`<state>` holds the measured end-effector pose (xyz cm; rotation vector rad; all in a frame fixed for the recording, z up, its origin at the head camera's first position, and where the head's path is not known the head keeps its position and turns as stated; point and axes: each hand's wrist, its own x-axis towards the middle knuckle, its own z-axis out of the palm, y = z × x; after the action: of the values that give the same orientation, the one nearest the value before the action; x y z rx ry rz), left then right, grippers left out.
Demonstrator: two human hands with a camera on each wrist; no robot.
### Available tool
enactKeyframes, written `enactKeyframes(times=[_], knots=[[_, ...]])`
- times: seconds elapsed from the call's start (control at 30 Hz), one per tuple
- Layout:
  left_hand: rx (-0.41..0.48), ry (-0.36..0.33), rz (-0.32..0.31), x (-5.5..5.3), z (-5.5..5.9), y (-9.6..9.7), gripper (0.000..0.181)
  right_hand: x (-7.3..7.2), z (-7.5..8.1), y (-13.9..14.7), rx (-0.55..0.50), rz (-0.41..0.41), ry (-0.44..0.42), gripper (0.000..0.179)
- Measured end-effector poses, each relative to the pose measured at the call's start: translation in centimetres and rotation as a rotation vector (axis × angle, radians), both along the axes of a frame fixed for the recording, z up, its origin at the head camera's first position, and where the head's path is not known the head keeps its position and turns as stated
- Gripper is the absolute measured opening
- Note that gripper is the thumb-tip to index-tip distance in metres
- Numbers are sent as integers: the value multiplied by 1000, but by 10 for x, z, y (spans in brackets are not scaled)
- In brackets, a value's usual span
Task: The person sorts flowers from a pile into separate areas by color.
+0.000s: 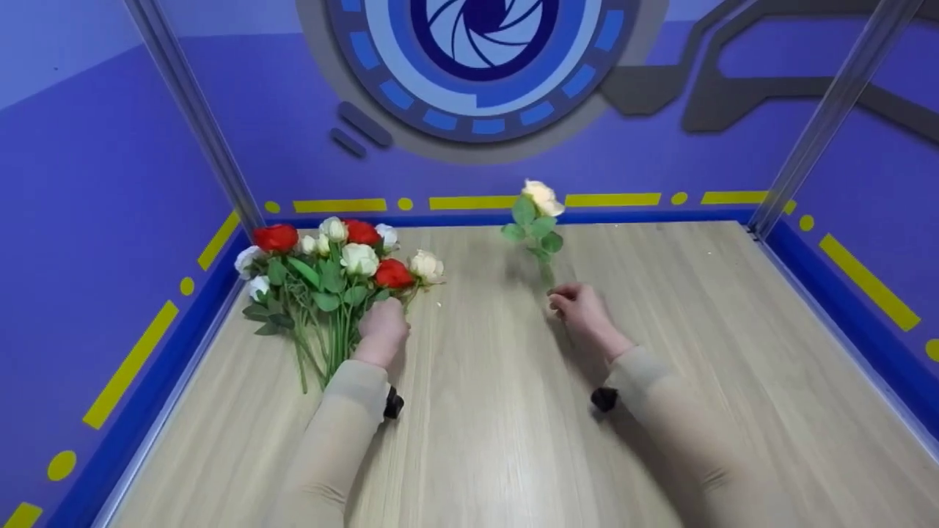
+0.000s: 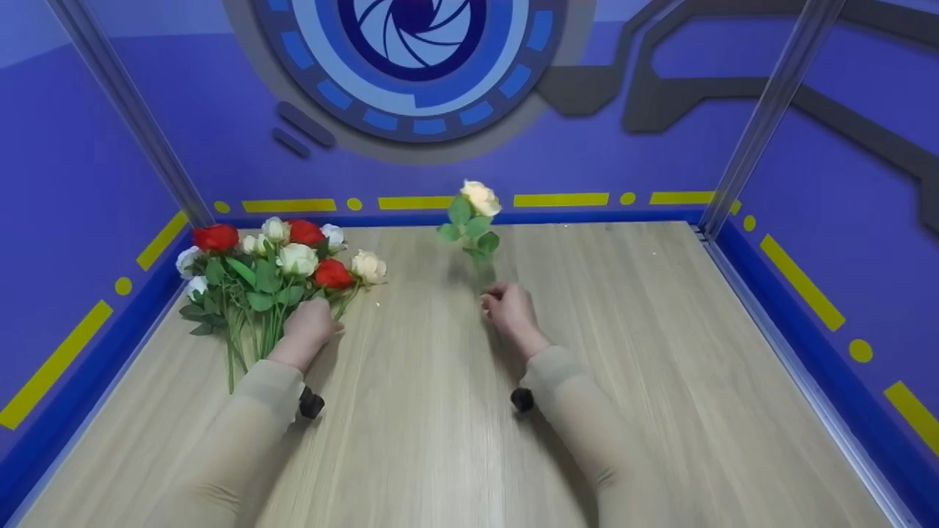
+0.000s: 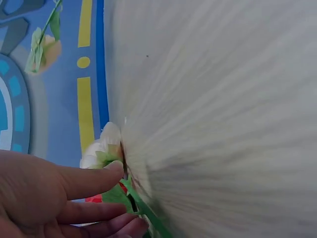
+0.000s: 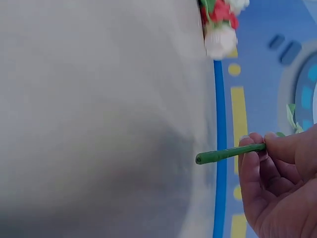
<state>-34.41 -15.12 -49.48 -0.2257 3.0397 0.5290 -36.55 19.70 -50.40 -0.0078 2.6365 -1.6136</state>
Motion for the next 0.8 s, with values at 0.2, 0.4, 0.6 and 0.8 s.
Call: enactKeyframes(times=[0.2,0.4,0.6,0.8], knots=[[7,-31,19,-1,-7,-1,18,-5,0,47,115,-53,26,26],[8,13,-1,-2,-10,-5,25,-7,-1,94,187,-99,13,29],[47,-7,15,-2,-5,-7,20,-6,1,133,275,-169,-15,33],[71,-65,43,-6,1,-6,17,-4,4,171,345,-201,-19,35]])
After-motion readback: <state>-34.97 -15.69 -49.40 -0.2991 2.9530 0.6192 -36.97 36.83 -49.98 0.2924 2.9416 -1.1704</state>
